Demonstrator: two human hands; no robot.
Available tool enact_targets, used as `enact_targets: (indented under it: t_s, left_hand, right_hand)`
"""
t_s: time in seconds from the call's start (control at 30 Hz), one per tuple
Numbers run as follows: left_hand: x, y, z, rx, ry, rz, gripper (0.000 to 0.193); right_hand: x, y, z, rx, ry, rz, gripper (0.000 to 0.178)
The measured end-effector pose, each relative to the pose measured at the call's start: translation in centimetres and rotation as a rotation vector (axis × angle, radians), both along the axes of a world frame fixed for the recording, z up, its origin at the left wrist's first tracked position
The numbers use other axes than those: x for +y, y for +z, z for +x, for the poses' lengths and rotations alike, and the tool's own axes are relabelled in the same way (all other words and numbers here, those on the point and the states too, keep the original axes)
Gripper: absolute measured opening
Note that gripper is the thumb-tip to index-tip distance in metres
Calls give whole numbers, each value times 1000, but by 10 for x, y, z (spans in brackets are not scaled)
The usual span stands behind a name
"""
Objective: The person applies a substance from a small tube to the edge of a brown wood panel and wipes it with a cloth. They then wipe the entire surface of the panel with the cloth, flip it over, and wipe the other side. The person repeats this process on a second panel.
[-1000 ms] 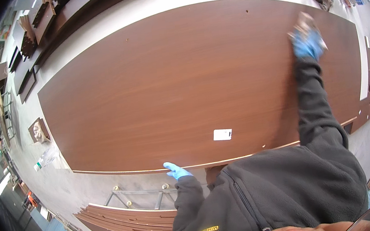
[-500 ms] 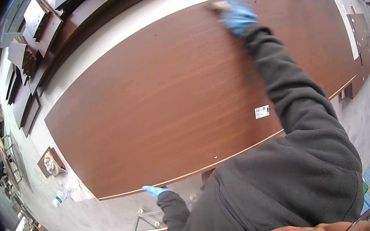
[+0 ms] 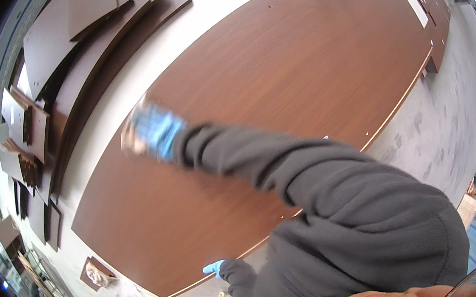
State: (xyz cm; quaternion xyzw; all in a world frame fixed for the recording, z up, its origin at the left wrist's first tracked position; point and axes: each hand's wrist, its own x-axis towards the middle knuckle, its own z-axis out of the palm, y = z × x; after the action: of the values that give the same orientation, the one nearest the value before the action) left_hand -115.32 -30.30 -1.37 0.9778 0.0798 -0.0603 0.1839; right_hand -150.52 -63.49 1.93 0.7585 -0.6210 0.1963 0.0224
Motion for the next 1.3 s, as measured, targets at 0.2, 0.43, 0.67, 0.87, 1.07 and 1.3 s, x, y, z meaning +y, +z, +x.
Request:
enact_targets:
  t_s: [0.2,0.43,0.67,0.87,1.07,1.3]
  left_hand:
    - [-6,11,-11,47,-75,-27,94]
    - [-3,15,-3,118,-138,-18,94]
    - [7,15,10,239,-81,-72,95]
    - [20,12,33,487,-48,-176,96]
    - [35,32,99,1195,179,-263,98]
    - [17,17,256,1205,159,-558,95]
  right_hand:
    - [34,13,-77,-278,-1,23,45]
    - [245,34,-418,-1039,-948,-146,22]
    - [336,-48,-386,117,-1036,-217,35]
    - [88,-14,-139,-167,-729,-82,41]
    - [-61,3,214,-105,-71,274,56]
    - [70,19,88,-309,-241,23,25]
